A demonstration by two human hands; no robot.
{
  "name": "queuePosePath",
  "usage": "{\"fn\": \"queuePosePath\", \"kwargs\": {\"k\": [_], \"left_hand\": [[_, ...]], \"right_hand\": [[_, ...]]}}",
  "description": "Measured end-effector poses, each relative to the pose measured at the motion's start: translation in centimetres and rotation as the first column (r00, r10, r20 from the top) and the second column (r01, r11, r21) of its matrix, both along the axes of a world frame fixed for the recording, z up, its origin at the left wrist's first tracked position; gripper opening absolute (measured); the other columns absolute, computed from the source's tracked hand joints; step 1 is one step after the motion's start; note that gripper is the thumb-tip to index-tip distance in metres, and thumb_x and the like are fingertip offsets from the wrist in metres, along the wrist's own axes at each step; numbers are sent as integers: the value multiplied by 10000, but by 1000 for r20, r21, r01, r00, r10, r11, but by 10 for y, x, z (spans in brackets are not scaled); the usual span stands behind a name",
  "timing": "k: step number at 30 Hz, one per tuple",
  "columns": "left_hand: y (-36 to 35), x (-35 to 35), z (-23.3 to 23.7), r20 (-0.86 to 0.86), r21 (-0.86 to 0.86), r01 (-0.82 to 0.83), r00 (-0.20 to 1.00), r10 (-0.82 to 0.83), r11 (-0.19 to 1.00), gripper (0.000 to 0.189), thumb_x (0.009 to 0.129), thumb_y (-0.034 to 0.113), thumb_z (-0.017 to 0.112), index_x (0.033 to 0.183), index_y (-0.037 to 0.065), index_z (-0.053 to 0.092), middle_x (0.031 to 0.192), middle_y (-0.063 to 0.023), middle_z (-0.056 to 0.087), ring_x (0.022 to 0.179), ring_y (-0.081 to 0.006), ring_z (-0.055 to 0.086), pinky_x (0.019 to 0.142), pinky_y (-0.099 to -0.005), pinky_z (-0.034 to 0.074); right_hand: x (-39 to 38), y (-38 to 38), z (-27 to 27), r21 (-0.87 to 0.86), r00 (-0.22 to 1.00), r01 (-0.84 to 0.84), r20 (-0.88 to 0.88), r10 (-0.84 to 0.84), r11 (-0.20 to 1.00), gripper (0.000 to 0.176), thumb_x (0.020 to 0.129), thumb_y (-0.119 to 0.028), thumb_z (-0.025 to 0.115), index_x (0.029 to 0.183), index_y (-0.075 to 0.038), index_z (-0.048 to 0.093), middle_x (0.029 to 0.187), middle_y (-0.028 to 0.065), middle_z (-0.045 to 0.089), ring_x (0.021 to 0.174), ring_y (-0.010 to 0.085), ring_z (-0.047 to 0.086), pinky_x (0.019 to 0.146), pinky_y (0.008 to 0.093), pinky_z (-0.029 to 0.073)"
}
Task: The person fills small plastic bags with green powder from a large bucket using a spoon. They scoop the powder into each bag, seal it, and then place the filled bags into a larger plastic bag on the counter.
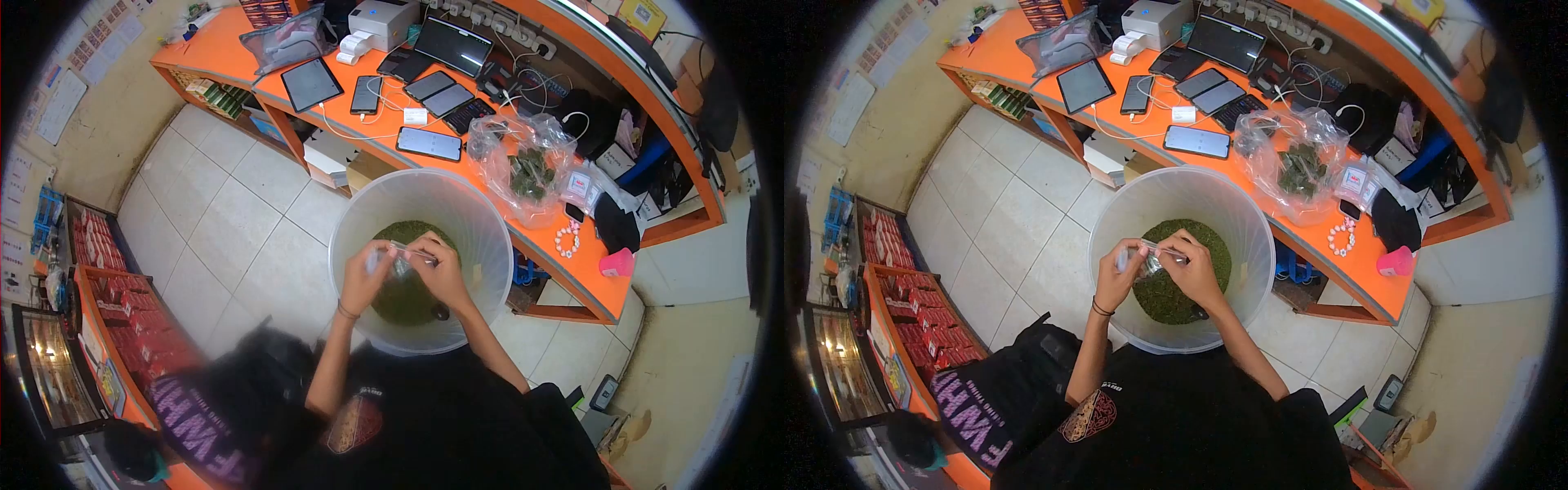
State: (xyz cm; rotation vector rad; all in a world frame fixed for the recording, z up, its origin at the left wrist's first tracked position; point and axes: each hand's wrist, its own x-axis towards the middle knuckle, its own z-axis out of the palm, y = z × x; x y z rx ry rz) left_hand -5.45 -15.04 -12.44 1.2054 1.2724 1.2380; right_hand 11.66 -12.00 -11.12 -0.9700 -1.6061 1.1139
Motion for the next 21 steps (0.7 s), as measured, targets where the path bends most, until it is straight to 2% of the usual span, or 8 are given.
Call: {"fn": "queuePosePath", "kwargs": {"k": [5,8,10,11,13,19,20,21], "left_hand": [[-1,2,6,-112,22,56,992,-53,998,179,970,191,631,997,16,656,741,9,603,609,-45,540,545,-213,439],[0,7,7,-261,108,149,958,-116,983,170,959,179,640,947,11,662,719,-12,605,607,-55,532,551,-232,437],[0,11,7,-380,302,106,925,17,947,157,941,156,649,914,2,655,715,-41,615,624,-77,536,560,-256,437],[0,11,8,-378,305,118,926,6,945,157,941,156,649,914,2,655,715,-41,615,624,-77,536,560,-256,437],[-2,9,17,-428,158,38,903,34,987,143,919,146,638,928,5,652,825,-144,652,742,-230,632,700,-336,492],[7,-2,13,-365,118,-274,882,299,954,157,931,160,615,910,5,632,785,-152,650,715,-223,638,675,-332,488],[8,-5,19,-396,79,-232,885,244,969,183,934,186,608,921,5,636,793,-178,660,726,-294,662,676,-371,500],[15,-8,21,-394,81,-224,888,238,971,183,934,186,608,921,5,636,793,-178,660,726,-294,662,676,-371,500]], "right_hand": [[-1,-1,4,20,998,40,-44,-39,999,66,844,-52,678,870,7,664,823,47,544,653,108,512,580,248,400],[8,2,1,19,996,21,89,-23,1000,104,815,-79,704,878,-7,663,843,45,545,628,106,472,553,255,374],[13,2,4,-16,989,-51,141,53,999,114,812,-89,696,874,-8,644,835,49,534,625,113,466,544,268,369],[16,2,5,-35,982,-90,165,94,995,120,811,-94,692,871,-8,634,831,50,528,624,117,462,539,274,366],[19,1,1,3,987,-70,146,69,998,115,811,-93,686,860,-6,628,836,48,525,630,121,469,542,277,369],[43,-7,2,-78,984,5,177,9,997,82,818,-94,668,855,-23,645,856,59,554,662,157,497,613,285,418],[46,-6,-1,-57,980,19,199,-7,998,88,819,-97,666,859,-21,649,856,61,554,657,161,495,610,286,419],[47,-6,0,-54,980,27,200,-16,998,88,819,-97,666,859,-21,649,856,61,554,657,161,495,610,286,419]]}}
